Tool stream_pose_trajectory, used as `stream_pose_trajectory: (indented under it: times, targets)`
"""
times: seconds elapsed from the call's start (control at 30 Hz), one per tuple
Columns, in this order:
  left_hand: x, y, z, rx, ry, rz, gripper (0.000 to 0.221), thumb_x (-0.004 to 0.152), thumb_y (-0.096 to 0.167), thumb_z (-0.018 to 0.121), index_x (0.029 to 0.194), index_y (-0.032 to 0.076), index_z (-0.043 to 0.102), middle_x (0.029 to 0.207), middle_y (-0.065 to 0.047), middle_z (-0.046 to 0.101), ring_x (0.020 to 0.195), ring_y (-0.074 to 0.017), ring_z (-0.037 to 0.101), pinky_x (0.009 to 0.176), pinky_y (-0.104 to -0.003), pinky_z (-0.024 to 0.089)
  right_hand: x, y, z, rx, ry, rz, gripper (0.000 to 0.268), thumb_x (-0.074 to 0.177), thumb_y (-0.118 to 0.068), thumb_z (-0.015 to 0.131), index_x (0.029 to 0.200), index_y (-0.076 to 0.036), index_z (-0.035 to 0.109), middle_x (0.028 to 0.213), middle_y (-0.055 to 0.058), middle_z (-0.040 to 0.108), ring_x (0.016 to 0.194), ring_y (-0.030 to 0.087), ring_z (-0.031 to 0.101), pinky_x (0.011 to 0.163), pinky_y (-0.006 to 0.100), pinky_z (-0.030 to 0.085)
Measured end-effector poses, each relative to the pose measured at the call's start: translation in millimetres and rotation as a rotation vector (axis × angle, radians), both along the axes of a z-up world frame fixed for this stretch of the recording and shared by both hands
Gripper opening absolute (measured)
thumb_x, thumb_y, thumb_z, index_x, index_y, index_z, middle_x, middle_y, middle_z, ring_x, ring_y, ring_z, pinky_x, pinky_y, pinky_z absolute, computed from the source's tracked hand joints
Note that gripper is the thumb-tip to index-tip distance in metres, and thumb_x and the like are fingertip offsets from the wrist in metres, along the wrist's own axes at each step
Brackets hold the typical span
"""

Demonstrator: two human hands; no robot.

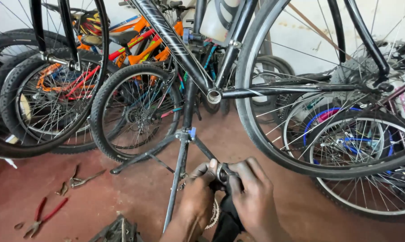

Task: Cleaning a bicycle bearing component using a rag to remove old grease.

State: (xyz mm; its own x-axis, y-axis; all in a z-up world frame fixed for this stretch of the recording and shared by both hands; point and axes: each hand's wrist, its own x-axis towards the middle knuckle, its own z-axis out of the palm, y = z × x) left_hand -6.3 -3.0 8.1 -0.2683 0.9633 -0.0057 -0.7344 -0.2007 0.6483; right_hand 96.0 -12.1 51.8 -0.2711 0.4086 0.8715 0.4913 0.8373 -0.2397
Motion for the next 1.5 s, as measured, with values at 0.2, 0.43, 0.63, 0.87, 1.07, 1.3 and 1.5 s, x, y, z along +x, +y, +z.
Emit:
stream_pose_trajectory:
  times: [0.2, 0.43, 0.63, 0.87, 1.07, 1.3, 1.5]
  targets:
    - [-5.5, -3.5, -4.6, 0.036, 0.066, 0.119, 0.021, 0.087, 0.02, 0.062, 0.072, 0.007, 0.058, 0.065, -0.005, 0.059, 0.06, -0.0127, 0.05, 0.058, -0.027, 0.041, -13.8, 29.6, -37.1, -0.843, 0.599, -0.024, 0.027, 0.073, -0.014, 0.075, 0.058, -0.005, 0.054, 0.056, 0.0, 0.046, 0.057, 0.009, 0.04, 0.047, 0.028, 0.033]
    - [-14.5, 9.5, -0.4, 0.042, -0.302, 0.063, 0.028, 0.095, 0.024, 0.051, 0.073, 0.007, 0.054, 0.067, -0.009, 0.056, 0.062, -0.02, 0.052, 0.064, -0.031, 0.044, -11.7, 16.4, -0.5, -1.427, 0.75, 0.153, 0.018, 0.076, -0.008, 0.072, 0.07, 0.006, 0.062, 0.064, 0.02, 0.063, 0.055, 0.029, 0.059, 0.051, 0.039, 0.046]
    - [-19.0, 3.4, 12.7, -0.068, -0.359, -0.069, 0.022, 0.093, 0.014, 0.037, 0.102, 0.003, 0.053, 0.094, -0.03, 0.064, 0.063, -0.0234, 0.048, 0.061, -0.031, 0.039, -3.8, 15.0, 20.2, -1.446, 0.682, -0.194, 0.014, 0.073, -0.028, 0.064, 0.078, -0.016, 0.057, 0.07, 0.003, 0.054, 0.061, 0.02, 0.052, 0.055, 0.032, 0.035]
    - [-11.9, 10.2, 1.2, 0.021, -0.317, -0.084, 0.017, 0.091, 0.018, 0.052, 0.098, 0.004, 0.061, 0.086, -0.012, 0.065, 0.062, -0.0156, 0.053, 0.053, -0.024, 0.04, -5.8, 9.0, -0.3, -0.466, 0.2, -0.017, 0.021, 0.083, -0.024, 0.065, 0.07, -0.008, 0.063, 0.066, 0.0, 0.054, 0.062, 0.011, 0.051, 0.055, 0.025, 0.038]
    - [-9.2, 2.8, 4.6, 0.136, -0.307, -0.091, 0.019, 0.094, 0.019, 0.053, 0.086, 0.003, 0.06, 0.078, -0.008, 0.062, 0.067, -0.0159, 0.057, 0.062, -0.026, 0.048, -9.6, 2.4, -1.6, -0.216, 0.089, -0.064, 0.01, 0.079, -0.015, 0.063, 0.078, -0.005, 0.065, 0.072, 0.005, 0.06, 0.068, 0.02, 0.061, 0.064, 0.03, 0.046]
    - [-15.3, 2.9, 0.6, 0.064, -0.246, -0.113, 0.011, 0.092, 0.012, 0.056, 0.084, 0.007, 0.06, 0.072, -0.004, 0.058, 0.056, -0.013, 0.053, 0.052, -0.025, 0.046, -8.3, 2.2, -5.3, -0.386, 0.166, -0.014, 0.015, 0.08, -0.02, 0.066, 0.079, -0.005, 0.064, 0.072, 0.003, 0.059, 0.064, 0.012, 0.057, 0.059, 0.025, 0.044]
    - [-23.5, -6.9, 15.6, -0.048, -0.093, -0.106, 0.027, 0.09, 0.025, 0.061, 0.069, 0.011, 0.052, 0.06, -0.004, 0.052, 0.047, -0.0133, 0.045, 0.044, -0.025, 0.036, -11.0, -3.8, 4.5, -0.306, -0.017, 0.055, 0.018, 0.084, -0.024, 0.057, 0.084, -0.008, 0.064, 0.083, 0.006, 0.063, 0.077, 0.018, 0.063, 0.068, 0.027, 0.047]
